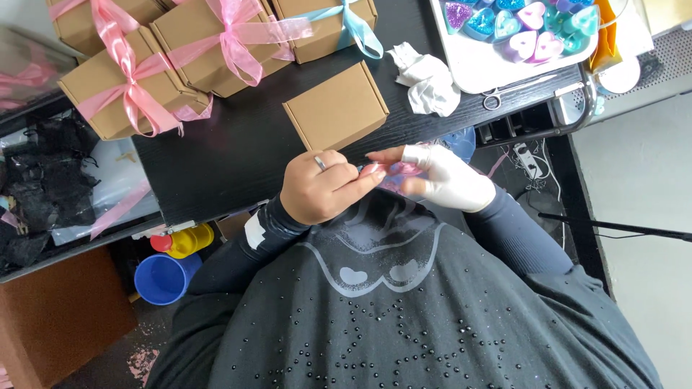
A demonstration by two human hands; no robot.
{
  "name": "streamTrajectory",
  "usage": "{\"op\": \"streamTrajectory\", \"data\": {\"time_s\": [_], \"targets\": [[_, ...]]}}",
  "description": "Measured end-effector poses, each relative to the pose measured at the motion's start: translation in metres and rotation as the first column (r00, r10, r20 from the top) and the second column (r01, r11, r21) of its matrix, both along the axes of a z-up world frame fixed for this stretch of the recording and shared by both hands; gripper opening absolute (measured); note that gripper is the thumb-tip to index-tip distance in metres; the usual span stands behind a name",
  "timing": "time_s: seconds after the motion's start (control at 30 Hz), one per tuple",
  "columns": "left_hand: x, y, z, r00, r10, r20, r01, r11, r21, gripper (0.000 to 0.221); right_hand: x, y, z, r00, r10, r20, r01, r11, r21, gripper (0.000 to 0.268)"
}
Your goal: Packing heart-shaped wax melts into small cardboard boxes, adding filler and tying ribbons.
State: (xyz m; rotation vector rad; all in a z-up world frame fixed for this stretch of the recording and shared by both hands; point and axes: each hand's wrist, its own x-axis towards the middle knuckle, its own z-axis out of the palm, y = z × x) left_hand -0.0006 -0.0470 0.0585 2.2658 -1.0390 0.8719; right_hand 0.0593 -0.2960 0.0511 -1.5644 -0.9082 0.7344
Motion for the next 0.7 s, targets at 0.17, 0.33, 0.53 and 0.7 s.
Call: {"op": "streamTrajectory", "data": {"time_s": [0.17,0.33,0.53,0.7], "targets": [[-0.001,-0.001,0.006,0.999,0.007,-0.033,-0.007,1.0,-0.006,0.023,-0.002,-0.019,-0.068,0.852,-0.113,-0.512,0.102,0.994,-0.048,0.028],[-0.003,-0.002,0.008,0.926,0.051,-0.374,-0.096,0.99,-0.103,0.012,-0.004,0.0,-0.011,0.958,-0.174,-0.228,0.154,0.983,-0.102,0.07],[-0.006,0.01,0.018,0.611,-0.177,-0.772,-0.043,0.966,-0.256,0.011,-0.006,0.002,0.001,0.952,-0.101,0.29,0.169,0.961,-0.221,0.023],[-0.006,0.03,0.003,0.383,-0.193,-0.903,-0.033,0.974,-0.222,0.014,-0.001,-0.009,-0.02,0.987,-0.005,0.162,-0.004,0.999,0.052,0.014]]}}
